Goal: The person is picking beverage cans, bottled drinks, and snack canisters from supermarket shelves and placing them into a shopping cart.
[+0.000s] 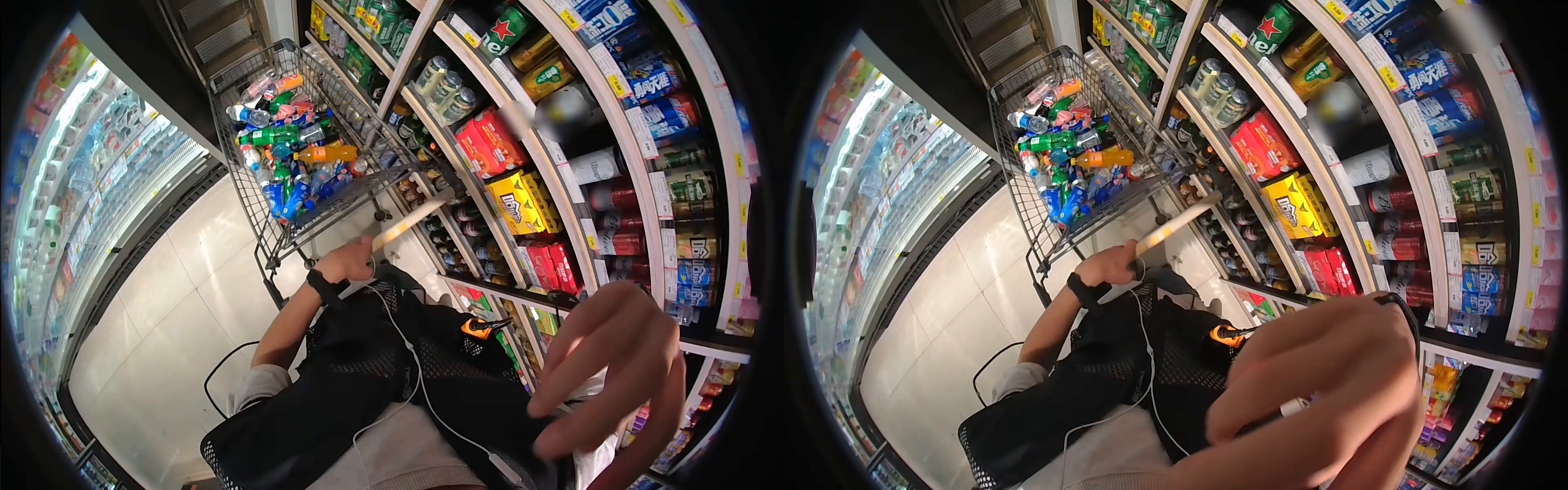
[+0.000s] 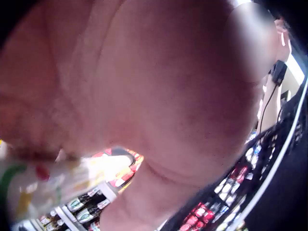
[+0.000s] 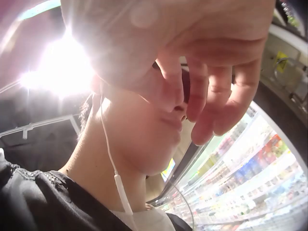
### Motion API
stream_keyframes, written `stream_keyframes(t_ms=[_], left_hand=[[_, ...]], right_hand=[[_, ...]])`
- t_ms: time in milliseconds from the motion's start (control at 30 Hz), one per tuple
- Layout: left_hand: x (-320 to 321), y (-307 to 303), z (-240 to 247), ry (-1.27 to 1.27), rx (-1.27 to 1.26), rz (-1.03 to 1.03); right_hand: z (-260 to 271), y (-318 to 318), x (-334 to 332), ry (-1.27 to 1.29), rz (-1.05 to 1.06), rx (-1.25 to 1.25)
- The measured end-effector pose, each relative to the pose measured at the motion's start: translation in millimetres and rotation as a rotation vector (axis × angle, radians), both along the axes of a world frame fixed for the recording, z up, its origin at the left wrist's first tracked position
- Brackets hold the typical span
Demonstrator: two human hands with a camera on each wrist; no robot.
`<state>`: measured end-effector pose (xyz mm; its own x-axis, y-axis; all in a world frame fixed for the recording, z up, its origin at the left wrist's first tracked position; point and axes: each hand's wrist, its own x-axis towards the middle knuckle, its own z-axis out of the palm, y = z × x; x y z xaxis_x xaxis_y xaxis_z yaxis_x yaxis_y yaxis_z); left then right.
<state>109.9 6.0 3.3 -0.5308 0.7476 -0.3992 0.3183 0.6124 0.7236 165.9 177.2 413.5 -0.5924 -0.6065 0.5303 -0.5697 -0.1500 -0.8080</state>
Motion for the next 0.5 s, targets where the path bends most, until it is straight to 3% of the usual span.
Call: stream_keyframes(t_ms=[33, 67, 100, 133, 167, 200, 233, 267, 300, 333, 367, 400, 433, 467, 500], left_hand=[[-6, -4, 22, -0.007, 0.002, -0.002], [-11, -13, 48, -0.035, 0.049, -0.081], [-24, -19, 71, -0.046, 0.1, -0.17], [-39, -24, 78, -0.053, 0.21, -0.015], [-54, -30, 91, -0.006, 0.282, 0.179], [-106, -22, 71, 0.137, 0.363, 0.32], [-153, -18, 67, 0.29, 0.225, 0.406], [-208, -17, -4, 0.53, 0.248, 0.505], [-240, -24, -14, 0.536, 0.182, 0.512], [-280, -41, -86, 0.511, 0.175, 0.519], [-291, -56, -105, 0.653, -0.019, 0.416], [-287, -81, -193, 0.579, -0.14, 0.487], [-286, -102, -236, 0.526, -0.138, 0.427], [-278, -111, -241, 0.748, -0.024, 0.514], [-292, -93, -243, 0.754, 0.008, 0.483]], right_hand=[[3, 4, -8, -0.137, 0.022, 0.018], [-33, 0, 2, 0.083, -0.269, -0.303], [-43, 28, 7, -0.029, -0.326, -0.133], [-53, 54, 1, -0.111, -0.299, -0.022], [-68, 60, 14, -0.221, -0.565, -0.034], [-82, 81, 10, -0.265, -0.671, 0.087], [-102, 95, 11, -0.385, -0.795, 0.044], [-121, 107, 10, -0.443, -0.93, 0.013], [-147, 116, 20, -0.536, -1.075, -0.036], [-171, 119, 31, -0.589, -1.176, -0.16], [-185, 117, 45, -0.725, -1.315, -0.311], [-205, 123, 76, -0.793, -1.377, -0.29], [-212, 119, 97, -0.914, -1.477, -0.301], [-217, 116, 109, -0.937, -1.502, -0.281], [-217, 118, 130, -0.994, -1.489, -0.282]])
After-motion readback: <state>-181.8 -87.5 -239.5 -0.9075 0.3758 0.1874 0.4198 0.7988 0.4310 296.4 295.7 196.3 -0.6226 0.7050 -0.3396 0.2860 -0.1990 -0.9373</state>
